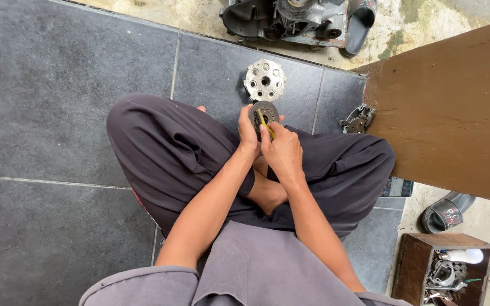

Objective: A person sits on the floor and uses a small brush to clean dirt and debris from a metal motorcycle clutch component.

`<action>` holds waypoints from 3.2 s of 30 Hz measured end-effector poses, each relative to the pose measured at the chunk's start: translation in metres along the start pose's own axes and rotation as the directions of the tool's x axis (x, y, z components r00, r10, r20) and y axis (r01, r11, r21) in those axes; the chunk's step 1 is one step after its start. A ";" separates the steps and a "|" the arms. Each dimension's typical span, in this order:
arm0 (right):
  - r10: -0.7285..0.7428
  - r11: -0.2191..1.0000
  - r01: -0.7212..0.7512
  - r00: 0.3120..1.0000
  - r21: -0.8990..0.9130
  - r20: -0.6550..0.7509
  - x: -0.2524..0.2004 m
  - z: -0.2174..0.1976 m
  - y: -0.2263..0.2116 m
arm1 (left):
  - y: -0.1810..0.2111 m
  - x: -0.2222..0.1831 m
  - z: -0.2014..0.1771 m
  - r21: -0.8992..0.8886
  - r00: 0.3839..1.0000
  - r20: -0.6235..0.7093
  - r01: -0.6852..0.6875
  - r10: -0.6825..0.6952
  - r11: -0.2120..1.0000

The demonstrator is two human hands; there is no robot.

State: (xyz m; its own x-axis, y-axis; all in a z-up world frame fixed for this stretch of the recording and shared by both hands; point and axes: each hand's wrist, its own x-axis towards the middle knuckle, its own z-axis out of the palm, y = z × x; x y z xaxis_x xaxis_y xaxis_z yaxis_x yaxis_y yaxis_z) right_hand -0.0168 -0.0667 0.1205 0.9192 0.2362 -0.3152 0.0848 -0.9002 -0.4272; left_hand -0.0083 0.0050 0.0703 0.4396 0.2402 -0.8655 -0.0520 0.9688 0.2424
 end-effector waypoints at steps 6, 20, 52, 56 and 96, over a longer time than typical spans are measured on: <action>0.065 0.996 -0.054 0.985 -0.073 0.160 -0.005 -0.009 -0.001 | -0.012 0.049 -0.015 -0.123 0.981 0.123 0.167 -0.152 0.978; 0.067 0.997 -0.064 0.993 -0.034 0.096 0.000 -0.008 -0.006 | -0.010 0.032 -0.013 -0.088 0.997 0.065 0.048 -0.043 0.995; 0.073 0.996 -0.074 0.997 0.059 0.022 0.011 -0.002 0.005 | -0.029 0.064 -0.027 0.060 0.997 0.003 -0.073 0.073 0.996; 0.059 0.998 -0.060 0.993 0.008 0.105 0.000 -0.007 -0.003 | -0.001 0.010 -0.003 0.061 0.997 -0.030 -0.064 0.066 0.996; 0.047 0.999 -0.048 0.999 0.015 0.014 0.001 -0.009 0.045 | -0.025 0.052 -0.022 -0.027 0.969 0.227 0.102 -0.093 0.994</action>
State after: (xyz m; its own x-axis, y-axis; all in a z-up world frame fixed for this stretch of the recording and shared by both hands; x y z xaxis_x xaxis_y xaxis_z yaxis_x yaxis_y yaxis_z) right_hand -0.0085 -0.1106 0.1088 0.9168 0.1982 -0.3467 0.0353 -0.9049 -0.4242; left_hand -0.0033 -0.0049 0.0097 0.6345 0.1287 -0.7621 -0.0308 0.9895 0.1415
